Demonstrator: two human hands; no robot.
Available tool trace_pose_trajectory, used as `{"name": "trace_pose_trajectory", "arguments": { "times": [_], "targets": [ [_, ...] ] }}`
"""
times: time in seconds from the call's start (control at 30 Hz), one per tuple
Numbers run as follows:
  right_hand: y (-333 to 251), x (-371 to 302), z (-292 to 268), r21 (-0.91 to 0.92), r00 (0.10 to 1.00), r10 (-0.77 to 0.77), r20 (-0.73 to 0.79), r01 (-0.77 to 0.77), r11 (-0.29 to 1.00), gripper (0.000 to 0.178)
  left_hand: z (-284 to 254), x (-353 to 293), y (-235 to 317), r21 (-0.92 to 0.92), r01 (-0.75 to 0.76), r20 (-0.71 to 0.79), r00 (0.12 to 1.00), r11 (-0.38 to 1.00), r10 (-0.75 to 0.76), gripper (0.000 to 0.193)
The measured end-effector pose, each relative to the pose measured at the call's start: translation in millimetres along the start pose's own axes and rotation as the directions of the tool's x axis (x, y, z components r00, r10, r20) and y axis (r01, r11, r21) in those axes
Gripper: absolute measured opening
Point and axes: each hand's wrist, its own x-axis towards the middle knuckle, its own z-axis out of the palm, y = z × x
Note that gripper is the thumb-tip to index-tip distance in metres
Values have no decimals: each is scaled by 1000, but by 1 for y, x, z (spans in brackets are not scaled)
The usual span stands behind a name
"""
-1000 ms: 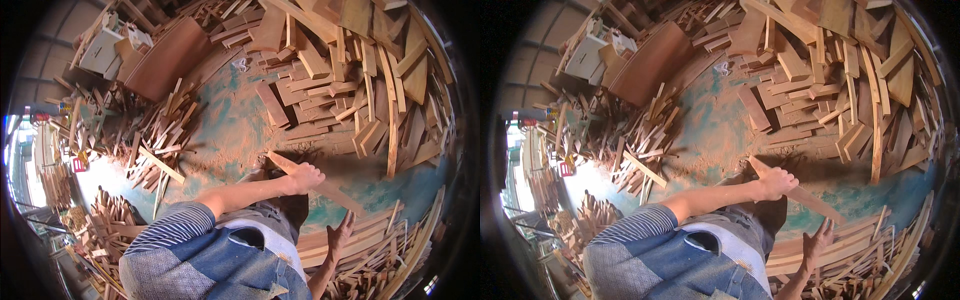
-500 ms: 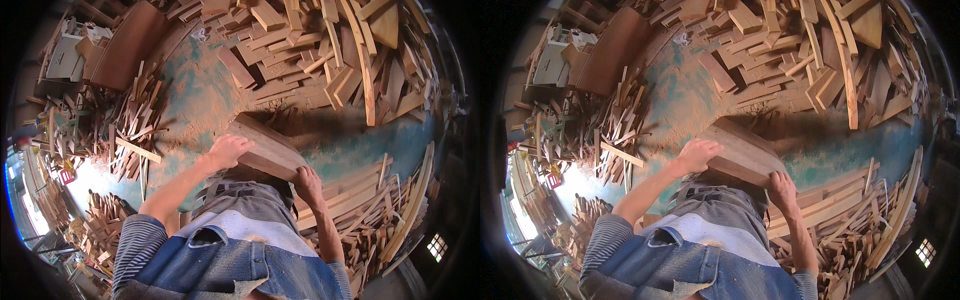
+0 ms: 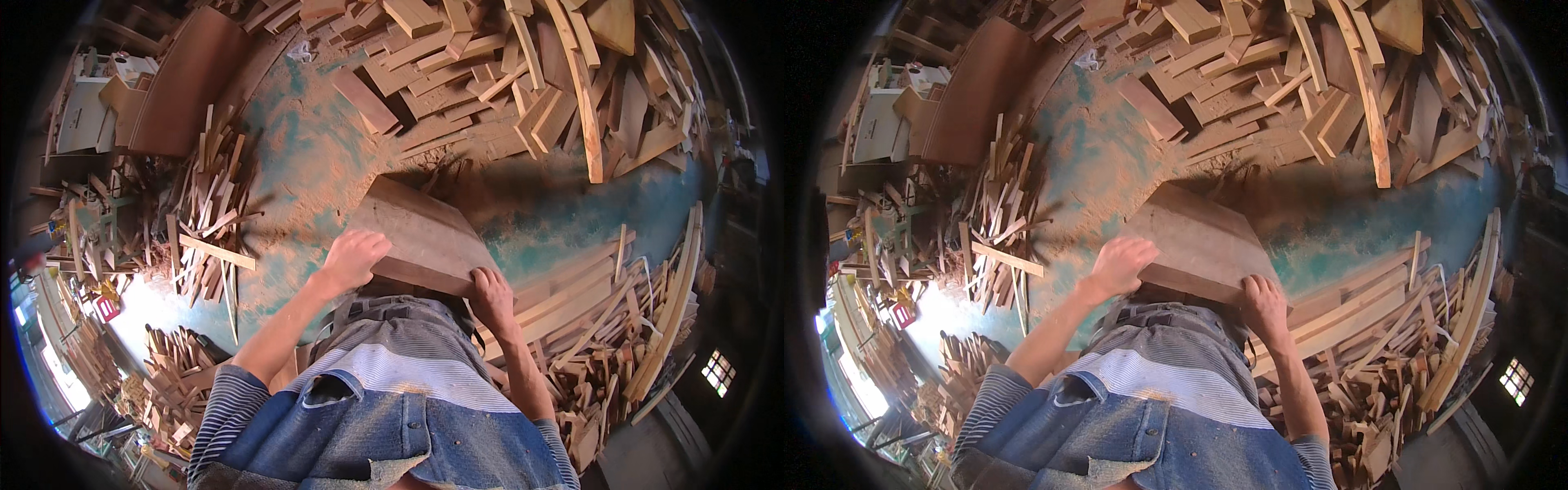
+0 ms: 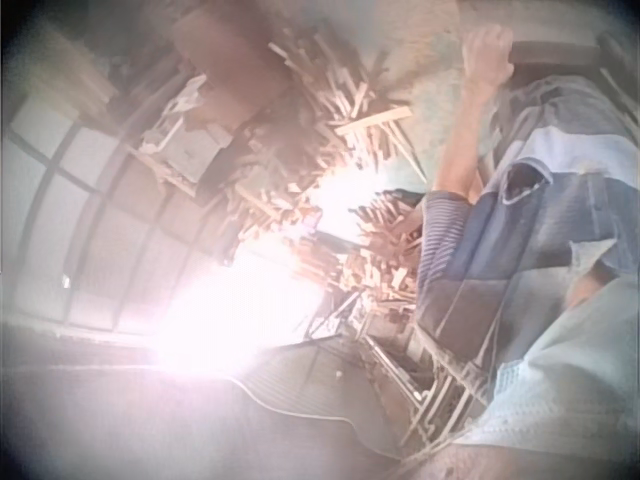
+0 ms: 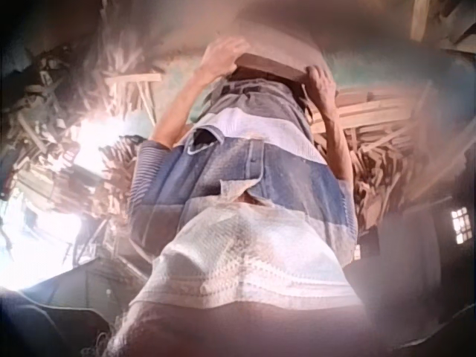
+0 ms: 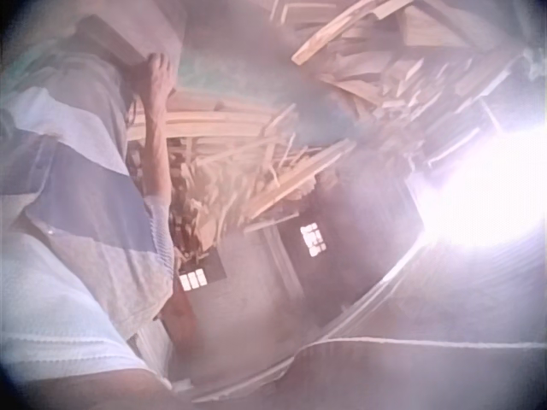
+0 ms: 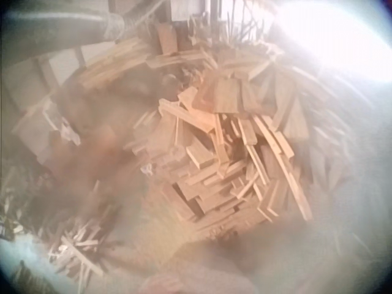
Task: The person sorts through a pile of wood planks by hand, picking up individual pieces, turning them over, and placing them into different stacks.
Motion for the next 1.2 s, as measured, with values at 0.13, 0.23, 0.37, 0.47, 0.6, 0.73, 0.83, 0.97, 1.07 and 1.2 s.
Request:
{"name": "trace_pose_trajectory", "arguments": {
  "times": [0.13,0.23,0.37,0.47,0.6,0.73,0.83,0.97,1.07,1.2],
  "targets": [
    [-4,8,-6,-27,999,49,-4,-49,998,43,-2,12,-9,-48,-37,-16,999,998,36,31],
    [1,14,-13,-45,999,41,21,-40,998,40,-2,18,-16,-79,-74,-51,996,994,70,29],
    [-1,23,-27,-40,992,94,85,-91,995,42,-7,30,-24,-91,-124,-13,992,988,123,23],
    [-11,30,-49,-75,991,98,93,-91,993,41,-13,32,-23,-82,-135,-53,990,987,131,24],
    [6,31,-84,-141,997,72,8,-70,988,41,-18,55,-4,-124,-176,-139,978,977,158,24],
    [37,29,-116,-223,985,150,-79,-165,961,41,-16,114,22,-93,-188,-108,978,978,178,25],
    [62,39,-140,-282,963,258,-74,-268,921,40,-16,175,41,-77,-191,-11,982,979,191,28],
    [151,51,-145,-416,934,352,-55,-342,843,40,11,258,63,-99,-337,-101,939,936,327,28],
    [153,64,-154,-334,962,162,-220,-230,914,44,56,317,113,-20,-415,-256,882,910,397,27],
    [165,118,-156,-178,956,210,-203,-247,953,65,62,350,154,-162,-441,-508,804,883,309,34]
  ]
}}
